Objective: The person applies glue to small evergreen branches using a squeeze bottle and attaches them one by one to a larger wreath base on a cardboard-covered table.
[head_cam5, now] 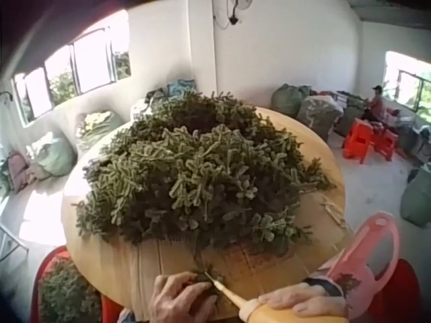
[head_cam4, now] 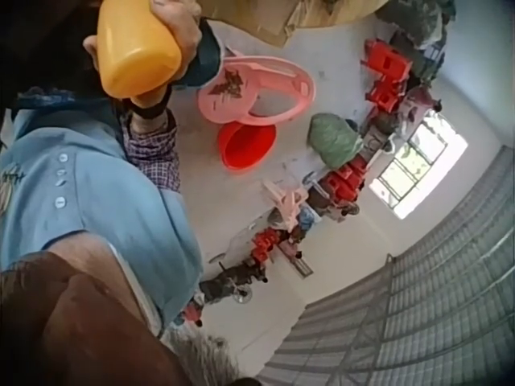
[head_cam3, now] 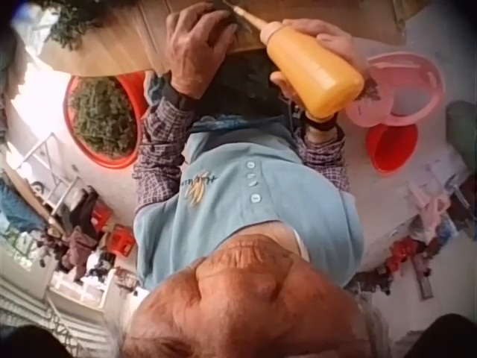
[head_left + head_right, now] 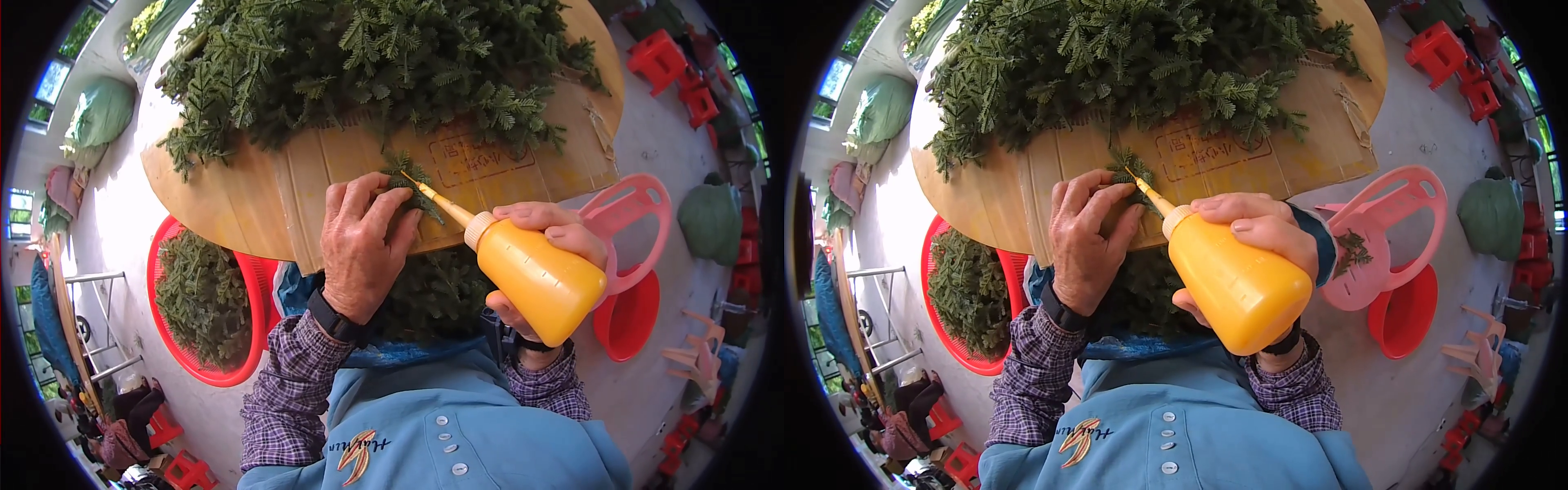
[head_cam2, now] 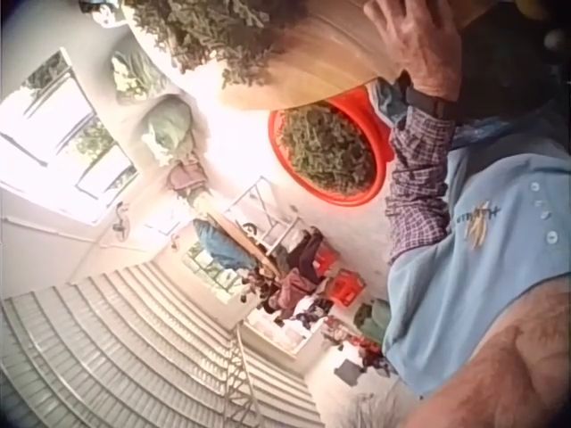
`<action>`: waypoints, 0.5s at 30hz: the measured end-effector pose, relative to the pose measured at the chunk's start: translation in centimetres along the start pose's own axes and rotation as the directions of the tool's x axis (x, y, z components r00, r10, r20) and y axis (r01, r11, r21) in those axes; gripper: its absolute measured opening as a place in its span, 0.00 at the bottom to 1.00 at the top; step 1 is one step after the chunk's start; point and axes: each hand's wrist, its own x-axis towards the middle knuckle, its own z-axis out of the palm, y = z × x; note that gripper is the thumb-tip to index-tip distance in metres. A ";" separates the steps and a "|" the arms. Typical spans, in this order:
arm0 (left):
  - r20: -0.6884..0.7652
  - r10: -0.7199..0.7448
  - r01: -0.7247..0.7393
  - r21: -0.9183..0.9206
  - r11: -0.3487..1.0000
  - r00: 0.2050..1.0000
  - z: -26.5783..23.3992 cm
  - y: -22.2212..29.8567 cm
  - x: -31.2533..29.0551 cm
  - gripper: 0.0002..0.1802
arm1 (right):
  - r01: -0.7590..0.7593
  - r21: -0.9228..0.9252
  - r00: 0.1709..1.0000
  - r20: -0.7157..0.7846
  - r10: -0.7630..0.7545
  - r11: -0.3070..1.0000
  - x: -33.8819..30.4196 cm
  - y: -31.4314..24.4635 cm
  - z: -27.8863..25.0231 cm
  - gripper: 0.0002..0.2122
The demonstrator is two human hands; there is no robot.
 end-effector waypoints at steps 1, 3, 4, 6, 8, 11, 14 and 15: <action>0.000 -0.001 0.001 -0.002 1.000 1.000 0.0 0.0 0.0 0.15 | -0.005 -0.007 1.000 0.008 0.005 1.000 -0.1 -0.1 -0.1 0.32; -0.003 0.004 -0.004 0.000 1.000 1.000 0.0 0.0 0.0 0.14 | -0.014 -0.022 1.000 0.023 0.014 1.000 -0.2 -0.3 -0.2 0.32; -0.004 0.007 -0.007 0.001 1.000 1.000 -0.1 0.0 0.1 0.14 | -0.014 -0.025 1.000 0.024 0.015 1.000 -0.3 -0.4 -0.3 0.32; -0.005 0.008 -0.008 -0.007 1.000 1.000 -0.1 0.0 0.1 0.14 | -0.020 -0.008 1.000 0.013 0.020 1.000 -0.5 -0.5 -0.5 0.31; -0.007 0.012 -0.012 -0.017 1.000 1.000 -0.1 0.0 0.1 0.14 | -0.023 -0.001 1.000 0.007 0.023 1.000 -0.7 -0.7 -0.7 0.31; -0.013 0.011 -0.011 -0.017 1.000 1.000 0.0 0.0 0.0 0.13 | -0.047 0.016 0.999 0.010 0.046 0.999 -0.9 -1.2 -0.9 0.31; -0.020 0.017 -0.018 -0.016 1.000 1.000 0.1 -0.1 0.0 0.13 | -0.063 0.008 0.998 0.005 0.063 0.998 -1.0 -2.0 -1.3 0.30; -0.025 0.024 -0.024 -0.013 1.000 0.999 0.1 -0.1 0.0 0.13 | -0.071 0.006 0.998 0.002 0.071 0.997 -1.0 -2.3 -1.3 0.30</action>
